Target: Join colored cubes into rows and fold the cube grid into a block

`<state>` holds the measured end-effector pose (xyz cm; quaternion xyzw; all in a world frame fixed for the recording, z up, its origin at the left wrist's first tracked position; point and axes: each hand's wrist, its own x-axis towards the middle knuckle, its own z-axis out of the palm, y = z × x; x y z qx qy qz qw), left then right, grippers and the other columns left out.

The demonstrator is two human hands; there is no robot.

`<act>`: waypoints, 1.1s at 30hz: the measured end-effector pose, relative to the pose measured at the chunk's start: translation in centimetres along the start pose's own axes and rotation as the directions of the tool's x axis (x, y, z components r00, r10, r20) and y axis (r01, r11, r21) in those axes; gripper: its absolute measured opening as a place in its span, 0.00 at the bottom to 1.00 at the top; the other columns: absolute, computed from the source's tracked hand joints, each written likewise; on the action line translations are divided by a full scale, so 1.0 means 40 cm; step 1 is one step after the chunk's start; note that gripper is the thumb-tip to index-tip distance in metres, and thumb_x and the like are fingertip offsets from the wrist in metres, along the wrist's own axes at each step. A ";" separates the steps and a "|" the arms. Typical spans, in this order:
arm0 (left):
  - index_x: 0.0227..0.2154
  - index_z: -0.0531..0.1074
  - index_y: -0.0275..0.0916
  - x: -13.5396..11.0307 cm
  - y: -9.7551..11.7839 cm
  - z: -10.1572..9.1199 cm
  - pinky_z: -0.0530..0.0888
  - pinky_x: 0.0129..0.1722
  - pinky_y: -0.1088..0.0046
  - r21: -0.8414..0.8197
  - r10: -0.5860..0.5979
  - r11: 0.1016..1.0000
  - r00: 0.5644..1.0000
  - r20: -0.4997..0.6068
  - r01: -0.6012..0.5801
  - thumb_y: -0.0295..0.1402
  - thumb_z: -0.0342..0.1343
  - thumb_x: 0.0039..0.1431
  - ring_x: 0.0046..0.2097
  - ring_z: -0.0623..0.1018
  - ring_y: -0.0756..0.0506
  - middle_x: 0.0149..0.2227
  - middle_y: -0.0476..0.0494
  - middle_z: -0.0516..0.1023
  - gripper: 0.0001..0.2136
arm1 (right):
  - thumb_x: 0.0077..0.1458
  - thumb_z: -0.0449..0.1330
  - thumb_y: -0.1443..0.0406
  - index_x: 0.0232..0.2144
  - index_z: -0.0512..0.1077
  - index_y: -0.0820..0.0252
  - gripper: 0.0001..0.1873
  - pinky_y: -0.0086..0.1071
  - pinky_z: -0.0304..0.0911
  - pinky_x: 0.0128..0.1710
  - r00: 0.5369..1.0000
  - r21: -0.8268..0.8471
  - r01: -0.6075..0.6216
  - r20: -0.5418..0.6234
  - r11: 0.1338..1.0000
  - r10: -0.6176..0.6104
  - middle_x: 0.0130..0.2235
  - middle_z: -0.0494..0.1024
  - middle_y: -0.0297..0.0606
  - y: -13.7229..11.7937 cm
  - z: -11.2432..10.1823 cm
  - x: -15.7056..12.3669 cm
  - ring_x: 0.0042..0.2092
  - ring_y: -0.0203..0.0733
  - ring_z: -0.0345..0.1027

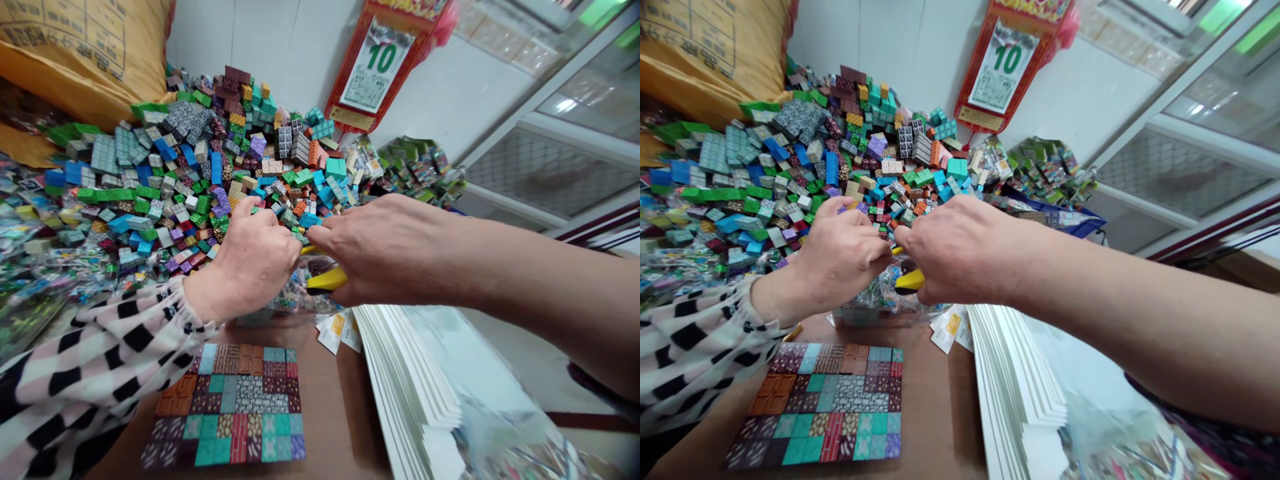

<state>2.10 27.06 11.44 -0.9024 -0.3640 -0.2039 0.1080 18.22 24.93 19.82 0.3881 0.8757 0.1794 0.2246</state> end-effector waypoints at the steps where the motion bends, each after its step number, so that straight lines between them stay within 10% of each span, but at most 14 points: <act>1: 0.21 0.73 0.40 -0.001 0.001 -0.004 0.59 0.56 0.47 -0.002 -0.003 1.000 1.000 0.006 0.003 0.30 0.44 0.59 0.39 0.74 0.41 0.24 0.46 0.75 0.15 | 0.45 0.58 0.58 0.31 0.64 0.57 0.12 0.32 0.39 0.24 1.000 -0.004 0.004 -0.002 1.000 -0.004 0.23 0.67 0.32 -0.002 -0.001 0.002 0.23 0.36 0.56; 33: 0.18 0.76 0.39 0.013 -0.026 0.056 0.60 0.28 0.69 -0.450 -0.152 0.888 0.985 -0.087 0.098 0.31 0.56 0.53 0.25 0.72 0.49 0.19 0.49 0.75 0.10 | 0.41 0.62 0.48 0.31 0.75 0.60 0.22 0.34 0.55 0.27 0.961 0.073 0.057 0.267 0.996 -0.074 0.28 0.75 0.40 0.002 0.005 0.093 0.30 0.44 0.67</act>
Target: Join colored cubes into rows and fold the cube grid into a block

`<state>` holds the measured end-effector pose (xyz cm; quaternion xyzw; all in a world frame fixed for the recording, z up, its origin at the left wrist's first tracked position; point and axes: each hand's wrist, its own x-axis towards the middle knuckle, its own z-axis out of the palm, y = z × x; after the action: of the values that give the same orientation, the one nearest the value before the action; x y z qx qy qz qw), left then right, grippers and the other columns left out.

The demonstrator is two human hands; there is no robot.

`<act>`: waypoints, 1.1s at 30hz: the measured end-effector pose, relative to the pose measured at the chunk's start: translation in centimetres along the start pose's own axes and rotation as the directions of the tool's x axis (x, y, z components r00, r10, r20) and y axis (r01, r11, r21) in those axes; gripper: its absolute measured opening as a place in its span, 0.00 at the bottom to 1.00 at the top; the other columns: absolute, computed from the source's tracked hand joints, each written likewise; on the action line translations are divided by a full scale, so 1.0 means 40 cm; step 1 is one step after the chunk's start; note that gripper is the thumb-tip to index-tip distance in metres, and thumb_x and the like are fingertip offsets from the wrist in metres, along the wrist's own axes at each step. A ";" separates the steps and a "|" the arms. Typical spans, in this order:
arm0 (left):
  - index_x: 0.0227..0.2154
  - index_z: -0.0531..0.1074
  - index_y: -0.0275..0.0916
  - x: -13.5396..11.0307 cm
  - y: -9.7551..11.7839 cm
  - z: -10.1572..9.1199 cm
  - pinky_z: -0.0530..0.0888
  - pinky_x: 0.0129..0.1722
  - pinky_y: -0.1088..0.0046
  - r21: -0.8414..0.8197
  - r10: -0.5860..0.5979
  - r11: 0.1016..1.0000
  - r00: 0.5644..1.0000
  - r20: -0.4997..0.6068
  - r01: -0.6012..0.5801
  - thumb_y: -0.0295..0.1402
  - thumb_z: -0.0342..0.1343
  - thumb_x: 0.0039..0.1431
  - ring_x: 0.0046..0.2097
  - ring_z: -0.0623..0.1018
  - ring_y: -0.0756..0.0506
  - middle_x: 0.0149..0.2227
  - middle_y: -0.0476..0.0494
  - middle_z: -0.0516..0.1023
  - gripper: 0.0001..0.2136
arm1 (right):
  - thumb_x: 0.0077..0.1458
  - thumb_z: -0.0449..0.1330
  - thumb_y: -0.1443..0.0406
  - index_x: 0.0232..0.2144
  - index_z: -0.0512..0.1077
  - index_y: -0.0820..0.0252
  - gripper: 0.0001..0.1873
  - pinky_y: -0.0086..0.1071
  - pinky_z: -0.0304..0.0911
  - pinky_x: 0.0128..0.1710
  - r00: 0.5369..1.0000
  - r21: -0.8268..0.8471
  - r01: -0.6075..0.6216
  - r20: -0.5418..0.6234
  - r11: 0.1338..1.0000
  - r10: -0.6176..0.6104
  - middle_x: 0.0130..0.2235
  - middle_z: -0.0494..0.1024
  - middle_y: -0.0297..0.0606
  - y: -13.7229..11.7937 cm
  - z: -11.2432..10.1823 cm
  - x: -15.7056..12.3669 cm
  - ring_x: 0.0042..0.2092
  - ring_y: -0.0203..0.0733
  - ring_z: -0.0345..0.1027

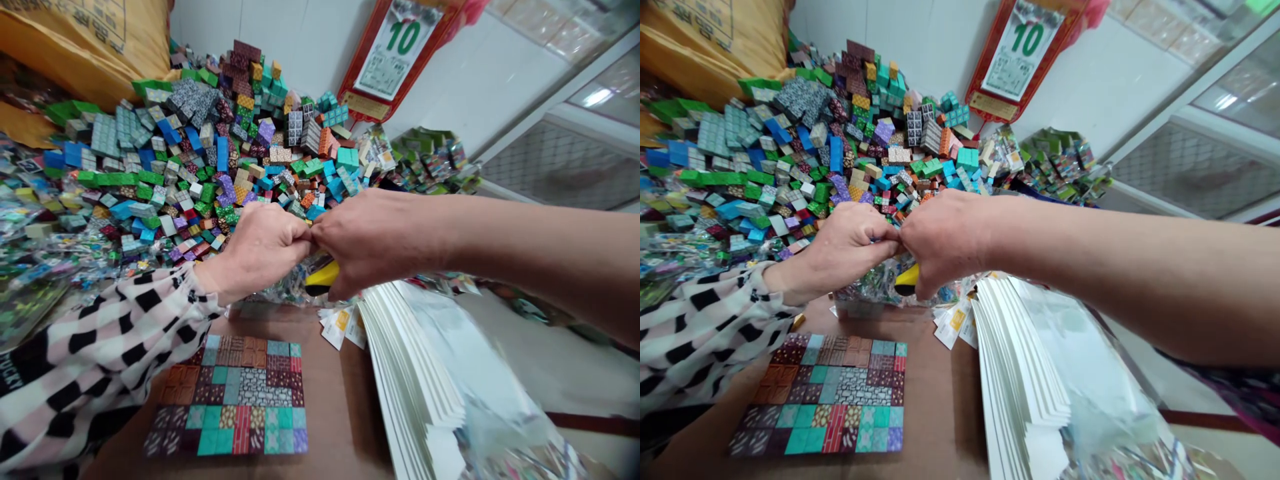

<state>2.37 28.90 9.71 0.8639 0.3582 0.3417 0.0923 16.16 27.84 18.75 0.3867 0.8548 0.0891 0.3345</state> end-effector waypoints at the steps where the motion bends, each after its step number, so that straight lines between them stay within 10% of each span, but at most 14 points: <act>1: 0.19 0.77 0.40 -0.001 0.000 0.002 0.61 0.30 0.69 0.034 0.008 0.999 1.000 -0.020 -0.007 0.31 0.56 0.53 0.26 0.73 0.48 0.19 0.48 0.75 0.10 | 0.41 0.62 0.48 0.32 0.75 0.60 0.23 0.34 0.56 0.27 1.000 -0.001 -0.011 0.008 1.000 0.011 0.29 0.75 0.41 0.002 0.000 -0.002 0.30 0.44 0.67; 11: 0.21 0.75 0.40 -0.011 0.008 0.010 0.63 0.38 0.64 0.233 0.114 0.969 0.987 -0.115 -0.085 0.32 0.55 0.53 0.32 0.74 0.45 0.23 0.49 0.77 0.08 | 0.43 0.62 0.45 0.32 0.74 0.58 0.24 0.35 0.51 0.26 0.992 0.045 -0.110 0.068 0.993 0.107 0.25 0.73 0.40 0.017 -0.032 -0.018 0.27 0.43 0.64; 33: 0.16 0.74 0.40 -0.001 0.015 -0.001 0.64 0.30 0.69 -0.094 -0.058 0.994 0.998 0.005 0.058 0.30 0.57 0.52 0.26 0.73 0.49 0.19 0.49 0.76 0.11 | 0.44 0.63 0.47 0.21 0.73 0.60 0.21 0.34 0.51 0.25 1.000 0.087 0.023 -0.006 0.996 -0.022 0.19 0.68 0.36 0.008 0.005 0.018 0.24 0.38 0.60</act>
<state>2.65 28.44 9.94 0.8483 0.3666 0.3545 0.1429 16.13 28.57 18.37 0.3910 0.8629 0.0488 0.3164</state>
